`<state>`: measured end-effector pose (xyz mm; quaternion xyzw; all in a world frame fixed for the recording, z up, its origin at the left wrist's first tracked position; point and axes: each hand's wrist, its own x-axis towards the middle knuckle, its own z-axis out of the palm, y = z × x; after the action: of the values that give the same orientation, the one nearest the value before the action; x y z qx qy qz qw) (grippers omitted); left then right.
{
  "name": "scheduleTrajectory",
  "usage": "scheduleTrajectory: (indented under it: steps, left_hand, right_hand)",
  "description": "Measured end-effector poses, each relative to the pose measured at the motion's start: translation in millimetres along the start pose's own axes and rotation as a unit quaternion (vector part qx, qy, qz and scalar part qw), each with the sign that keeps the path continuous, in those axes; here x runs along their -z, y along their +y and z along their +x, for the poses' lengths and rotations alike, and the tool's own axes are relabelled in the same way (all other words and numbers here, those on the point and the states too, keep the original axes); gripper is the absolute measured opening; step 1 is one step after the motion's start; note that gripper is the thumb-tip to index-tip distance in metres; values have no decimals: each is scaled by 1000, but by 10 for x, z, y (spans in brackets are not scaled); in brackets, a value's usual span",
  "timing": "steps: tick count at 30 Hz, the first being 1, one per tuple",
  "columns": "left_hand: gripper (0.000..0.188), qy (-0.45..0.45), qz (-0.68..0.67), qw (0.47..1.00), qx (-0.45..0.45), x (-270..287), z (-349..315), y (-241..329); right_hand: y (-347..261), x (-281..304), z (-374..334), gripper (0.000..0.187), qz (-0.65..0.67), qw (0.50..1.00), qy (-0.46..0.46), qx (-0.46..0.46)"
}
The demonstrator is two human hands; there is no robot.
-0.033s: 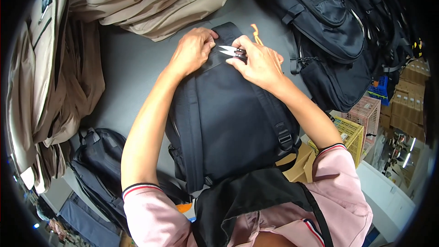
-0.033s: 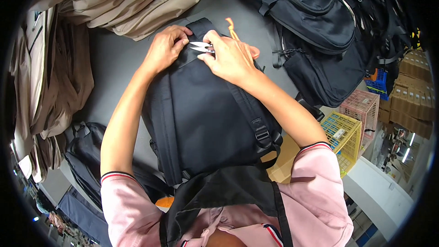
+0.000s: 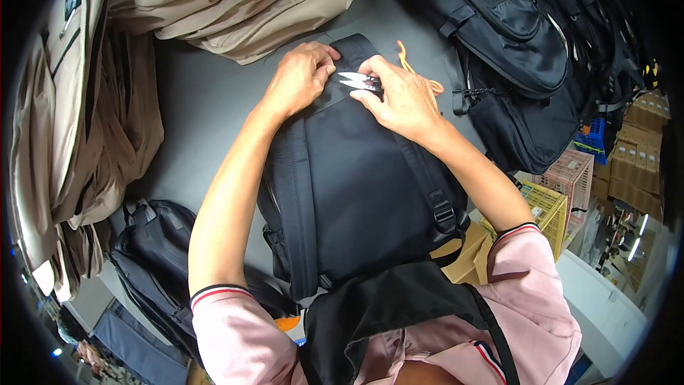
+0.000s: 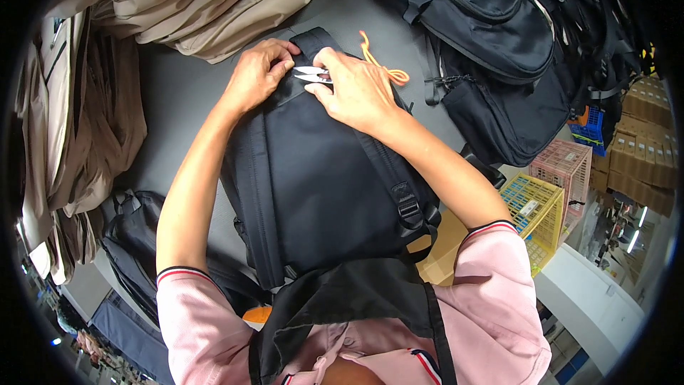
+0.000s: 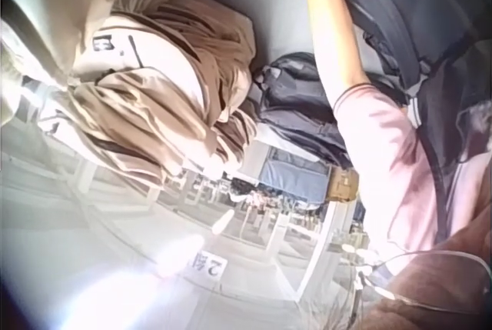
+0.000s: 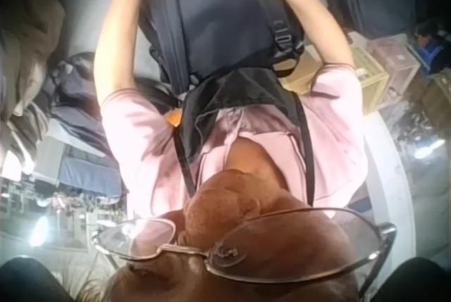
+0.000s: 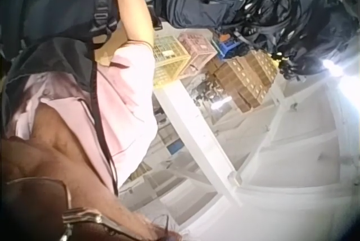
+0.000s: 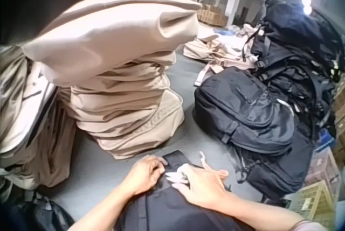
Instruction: Inspecting backpacks and using a small thread-nipping tool to trim loose threads from straps and seams.
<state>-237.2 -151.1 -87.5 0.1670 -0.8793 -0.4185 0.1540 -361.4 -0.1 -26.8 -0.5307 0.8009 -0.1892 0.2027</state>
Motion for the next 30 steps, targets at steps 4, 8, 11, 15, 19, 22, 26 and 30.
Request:
scheduleTrajectory:
  steps: [4, 8, 11, 15, 19, 22, 26, 30]
  left_hand:
    - [13, -13, -71, 994, 76, 28, -2, 48]
    - [14, -20, -65, 995, 78, 39, 1, 31]
    - [14, -11, -73, 994, 80, 28, 1, 34]
    - [14, -12, -100, 989, 107, 24, 4, 51]
    - [15, -10, -93, 990, 109, 34, -6, 66]
    - [15, -16, -97, 988, 118, 12, -4, 74]
    - [15, -4, -92, 990, 108, 13, -19, 69]
    - [14, -8, -98, 989, 112, 12, -12, 65]
  right_hand:
    - [161, -121, 20, 21, -33, 992, 70, 95]
    - [164, -159, 28, 18, -9, 992, 88, 92]
    - [171, -194, 36, 16, 4, 991, 104, 87]
    - [203, -230, 53, 17, -25, 984, 122, 124]
    - [198, -243, 50, 18, -45, 977, 134, 157]
    - [205, -238, 35, 17, -47, 975, 142, 166]
    - [183, -234, 35, 17, -53, 975, 139, 164]
    - [200, -235, 52, 18, -67, 972, 142, 176]
